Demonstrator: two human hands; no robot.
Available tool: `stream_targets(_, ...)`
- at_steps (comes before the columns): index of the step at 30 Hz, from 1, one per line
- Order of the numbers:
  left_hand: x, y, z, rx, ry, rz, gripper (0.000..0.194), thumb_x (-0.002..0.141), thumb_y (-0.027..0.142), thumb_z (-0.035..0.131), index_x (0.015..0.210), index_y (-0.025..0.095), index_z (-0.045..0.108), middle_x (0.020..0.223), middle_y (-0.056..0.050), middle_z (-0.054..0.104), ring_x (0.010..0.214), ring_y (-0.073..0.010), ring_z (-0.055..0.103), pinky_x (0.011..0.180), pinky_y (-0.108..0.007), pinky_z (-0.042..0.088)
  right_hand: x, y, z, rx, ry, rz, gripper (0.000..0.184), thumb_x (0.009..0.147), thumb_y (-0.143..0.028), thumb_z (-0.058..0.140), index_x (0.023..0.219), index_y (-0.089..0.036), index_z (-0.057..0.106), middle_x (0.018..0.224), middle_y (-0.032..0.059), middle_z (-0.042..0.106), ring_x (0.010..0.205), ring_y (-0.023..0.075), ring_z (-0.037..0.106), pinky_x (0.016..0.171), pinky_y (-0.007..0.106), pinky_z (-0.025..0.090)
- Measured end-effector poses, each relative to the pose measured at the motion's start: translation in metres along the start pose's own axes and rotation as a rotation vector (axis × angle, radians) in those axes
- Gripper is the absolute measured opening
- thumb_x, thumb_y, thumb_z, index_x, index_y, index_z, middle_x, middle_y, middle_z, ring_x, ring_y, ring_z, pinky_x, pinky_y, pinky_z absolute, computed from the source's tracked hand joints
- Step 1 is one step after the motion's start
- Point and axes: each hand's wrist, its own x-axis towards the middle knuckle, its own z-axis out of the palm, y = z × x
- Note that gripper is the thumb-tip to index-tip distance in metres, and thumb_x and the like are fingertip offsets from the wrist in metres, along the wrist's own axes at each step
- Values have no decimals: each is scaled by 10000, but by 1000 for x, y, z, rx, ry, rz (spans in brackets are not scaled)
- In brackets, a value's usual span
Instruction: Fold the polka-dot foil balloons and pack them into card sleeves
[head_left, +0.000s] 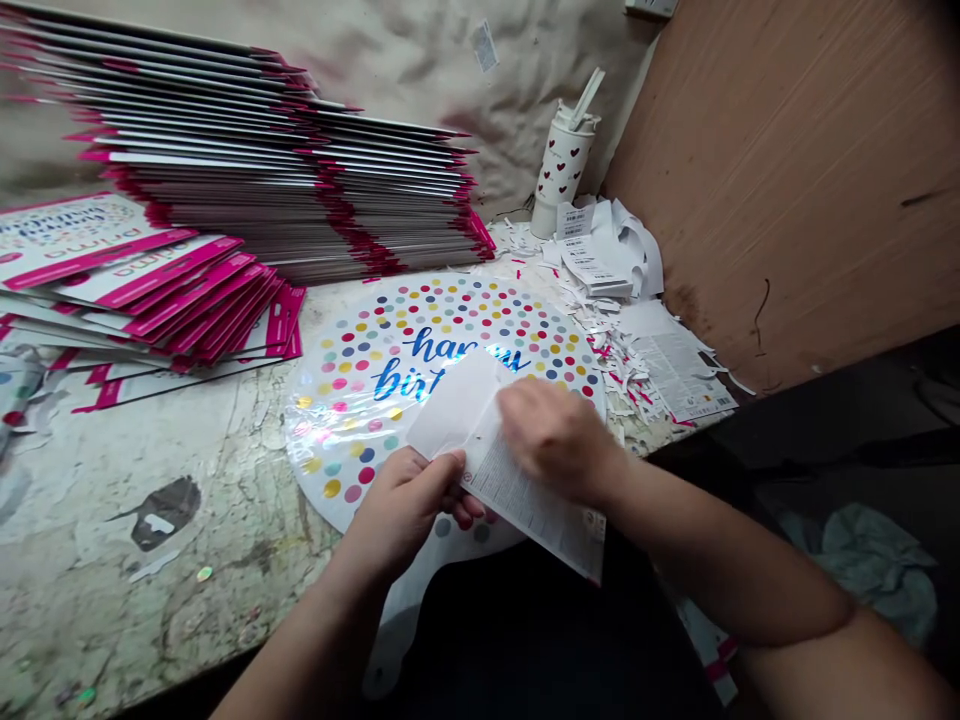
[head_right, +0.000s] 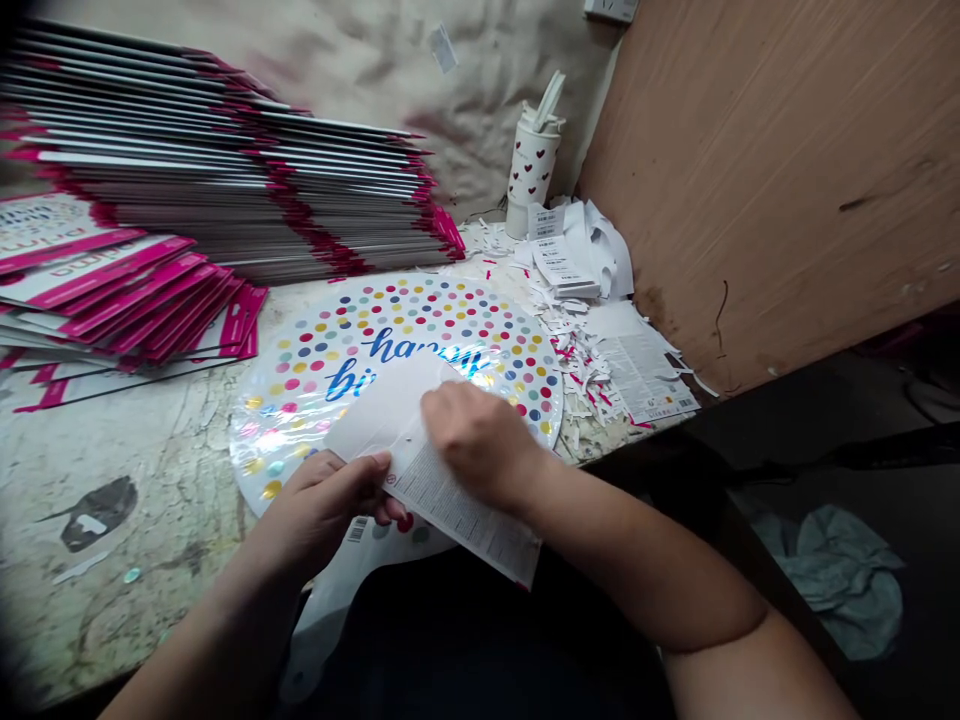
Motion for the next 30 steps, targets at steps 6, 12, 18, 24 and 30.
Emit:
stream_targets(6, 1, -5, -8, -77, 104, -37, 322, 737, 353, 551, 594, 91, 670, 505, -77, 651, 476, -148, 599, 495, -227, 452, -39, 45, -35, 312, -341, 187, 145, 830, -164, 500, 789, -205, 633, 735, 21, 651, 680, 159, 587, 637, 286, 431)
stream_targets(12, 6, 0, 18, -4, -24, -32, 372, 749, 383, 540, 562, 86, 664, 532, -103, 669, 478, -155, 604, 483, -229, 440, -28, -5, -3, 339, -65, 1, 190, 854, -103, 440, 947, -128, 604, 934, 106, 641, 889, 204, 582, 756, 313, 458)
stream_targets(18, 6, 0, 29, 63, -28, -24, 384, 747, 385, 520, 552, 93, 677, 515, -96, 664, 469, -142, 585, 494, -225, 445, -19, -19, 6, 3, -140, -161, 179, 843, -100, 414, 724, -152, 537, 677, 64, 547, 601, 196, 505, 496, 305, 368)
stream_targets(24, 6, -4, 21, 91, -20, -47, 405, 757, 381, 505, 533, 86, 670, 522, -111, 667, 465, -147, 588, 498, -234, 450, -23, 16, -13, -75, -69, 95, 178, 849, -151, 418, 744, -146, 562, 709, 75, 585, 645, 182, 518, 561, 297, 357)
stream_targets(30, 7, -15, 6, -88, 94, -82, 347, 766, 369, 528, 607, 93, 664, 552, -93, 671, 490, -158, 609, 516, -242, 466, -68, 55, -47, 151, -514, 244, 121, 768, -254, 577, 869, -215, 630, 816, 39, 656, 717, 189, 588, 615, 300, 433)
